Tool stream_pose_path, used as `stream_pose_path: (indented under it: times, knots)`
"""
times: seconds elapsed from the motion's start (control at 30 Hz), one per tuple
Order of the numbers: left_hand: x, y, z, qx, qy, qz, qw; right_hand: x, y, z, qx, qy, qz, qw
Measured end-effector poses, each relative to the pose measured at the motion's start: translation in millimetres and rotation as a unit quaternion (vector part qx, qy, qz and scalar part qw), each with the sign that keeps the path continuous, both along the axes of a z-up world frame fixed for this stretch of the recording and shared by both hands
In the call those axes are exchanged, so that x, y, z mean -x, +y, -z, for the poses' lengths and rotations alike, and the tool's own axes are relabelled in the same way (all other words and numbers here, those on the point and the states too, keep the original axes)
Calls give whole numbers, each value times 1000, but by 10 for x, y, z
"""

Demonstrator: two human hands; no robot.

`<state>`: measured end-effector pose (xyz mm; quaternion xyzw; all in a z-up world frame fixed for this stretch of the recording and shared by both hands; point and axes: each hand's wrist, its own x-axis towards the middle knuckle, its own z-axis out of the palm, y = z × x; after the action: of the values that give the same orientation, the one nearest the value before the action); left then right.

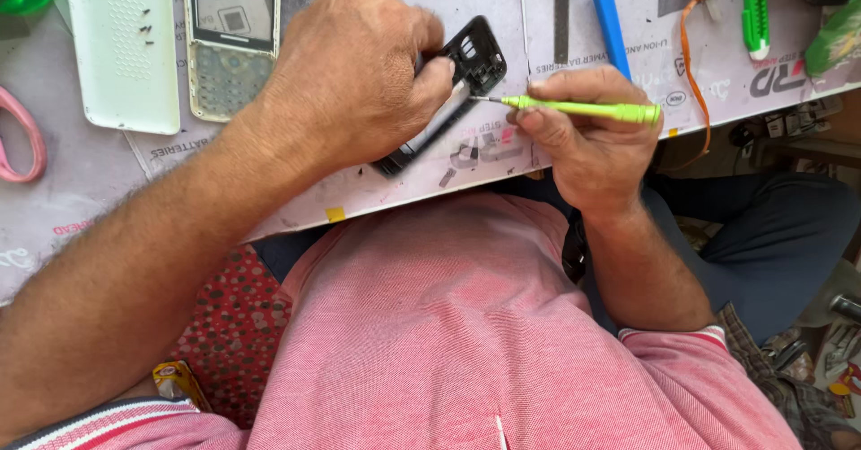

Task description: The person cleans the internal components of a disassembled mobile phone using a brush and a thin tool, then applies liquid with a pen-like applicator to the edges of the frame.

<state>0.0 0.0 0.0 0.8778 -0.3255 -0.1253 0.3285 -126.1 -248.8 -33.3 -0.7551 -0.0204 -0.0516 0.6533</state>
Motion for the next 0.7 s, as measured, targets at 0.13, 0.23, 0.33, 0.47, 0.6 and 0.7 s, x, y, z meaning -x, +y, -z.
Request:
stream_pose_path:
  times: [0.13,0.23,0.33,0.47,0.6,0.7]
  knots:
    - [-90,29,70,61,-3,24,998,-23,36,-259,117,-54,-8,992]
    - [-117,69,96,79,-10,34,996,-100,37,-328,154,-94,-32,983]
    - [-108,86,91,90,-9,35,995,-135,71,-340,179,-92,-44,979]
    - [-111,74,81,83,-3,32,996,-136,85,-341,185,-79,-38,979]
    - [-135,72,61,76,13,39,996,-162,117,-361,206,-76,-32,975]
    - [-149,78,63,100,16,49,994,-179,147,-380,221,-79,-31,972]
